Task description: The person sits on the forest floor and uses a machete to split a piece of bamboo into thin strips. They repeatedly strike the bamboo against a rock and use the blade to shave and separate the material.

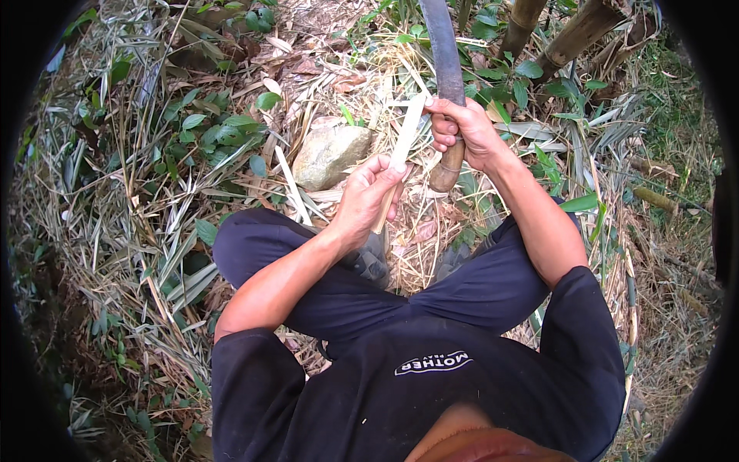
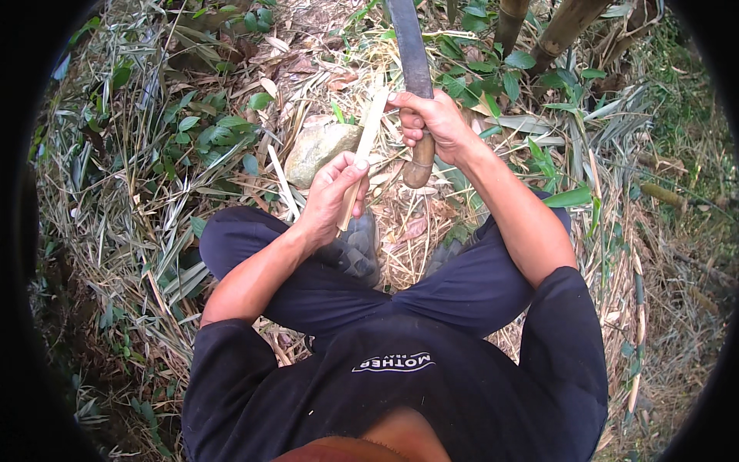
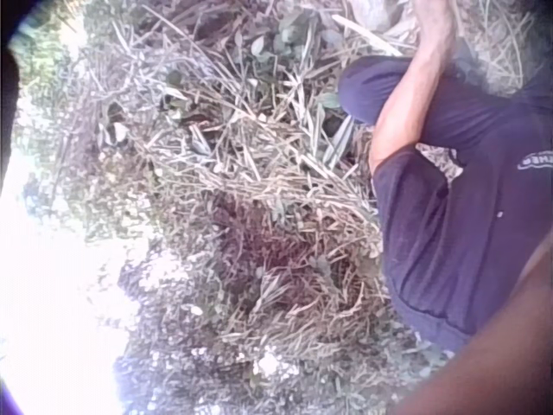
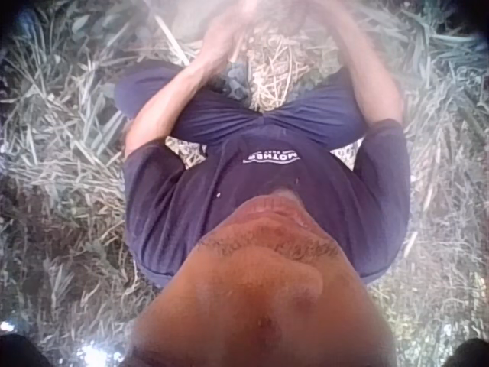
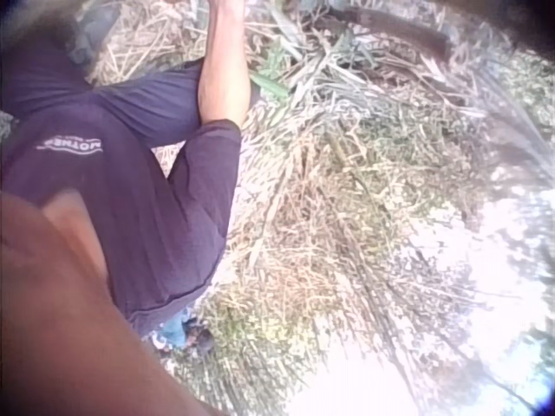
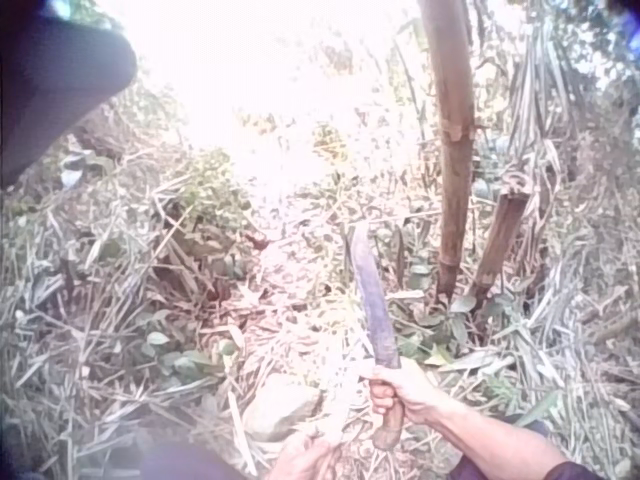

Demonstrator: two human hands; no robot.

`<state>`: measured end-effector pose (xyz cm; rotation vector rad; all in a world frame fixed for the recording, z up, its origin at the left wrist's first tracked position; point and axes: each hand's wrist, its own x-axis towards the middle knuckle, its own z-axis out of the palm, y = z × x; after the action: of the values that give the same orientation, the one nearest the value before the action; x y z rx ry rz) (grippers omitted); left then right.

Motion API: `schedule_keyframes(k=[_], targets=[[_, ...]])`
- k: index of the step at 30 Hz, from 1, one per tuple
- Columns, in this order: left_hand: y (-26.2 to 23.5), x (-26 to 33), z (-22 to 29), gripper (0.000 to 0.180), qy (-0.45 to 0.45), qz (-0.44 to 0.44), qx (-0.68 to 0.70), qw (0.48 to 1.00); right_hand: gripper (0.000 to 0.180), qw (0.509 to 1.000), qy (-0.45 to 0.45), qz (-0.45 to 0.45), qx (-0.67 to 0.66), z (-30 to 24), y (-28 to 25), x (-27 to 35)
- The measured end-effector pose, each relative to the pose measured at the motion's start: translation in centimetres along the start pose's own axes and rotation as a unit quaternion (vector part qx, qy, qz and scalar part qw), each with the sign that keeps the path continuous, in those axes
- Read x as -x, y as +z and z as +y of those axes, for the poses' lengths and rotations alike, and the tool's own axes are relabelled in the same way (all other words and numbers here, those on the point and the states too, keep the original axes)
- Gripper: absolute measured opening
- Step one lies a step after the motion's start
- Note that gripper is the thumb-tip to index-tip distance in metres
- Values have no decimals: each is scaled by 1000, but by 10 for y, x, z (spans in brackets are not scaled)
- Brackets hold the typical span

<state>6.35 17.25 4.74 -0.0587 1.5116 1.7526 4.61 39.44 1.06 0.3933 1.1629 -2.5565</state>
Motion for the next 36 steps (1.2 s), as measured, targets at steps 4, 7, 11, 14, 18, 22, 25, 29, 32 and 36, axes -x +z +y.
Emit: schedule_keyframes(k=[4, 7, 11, 14, 18, 22, 25, 29, 32, 36], targets=[[3, 0, 2, 18, 0, 7, -18, 1000, 20, 1000, -1, -6, -17, 3, -5, -2], [0, -1, -2, 20, 6, 18, -28, 999, 18, 999, 7, -15, -49, 1, -3, -2], [-1, -1, -7, 23, 25, 17, -37, 999, 19, 1000, 7, 1, -14, 3, -1, -4], [1, -1, -7, 25, 10, 7, -65, 998, 21, 1000, 7, 7, 8, 2, -1, -3], [1, -1, -7, 23, -1, 2, -67, 998, 21, 1000, 13, 14, 14, 4, 0, -3], [0, -3, -11, 22, -5, -16, -58, 998, 20, 1000, 20, 16, 5, 6, -4, -6], [0, -3, -11, 23, -9, -19, -47, 999, 19, 1000, 26, 15, -9, 5, -4, -6], [4, -1, -5, 25, -15, -23, -38, 999, 18, 999, 28, 13, -12, 6, -6, -7], [3, 0, -6, 26, -14, -25, -39, 999, 18, 1000, 28, 12, -3, 5, -4, -6], [4, 1, -3, 27, -18, -16, -45, 999, 19, 1000, 23, 8, 6, 7, -5, -7]])
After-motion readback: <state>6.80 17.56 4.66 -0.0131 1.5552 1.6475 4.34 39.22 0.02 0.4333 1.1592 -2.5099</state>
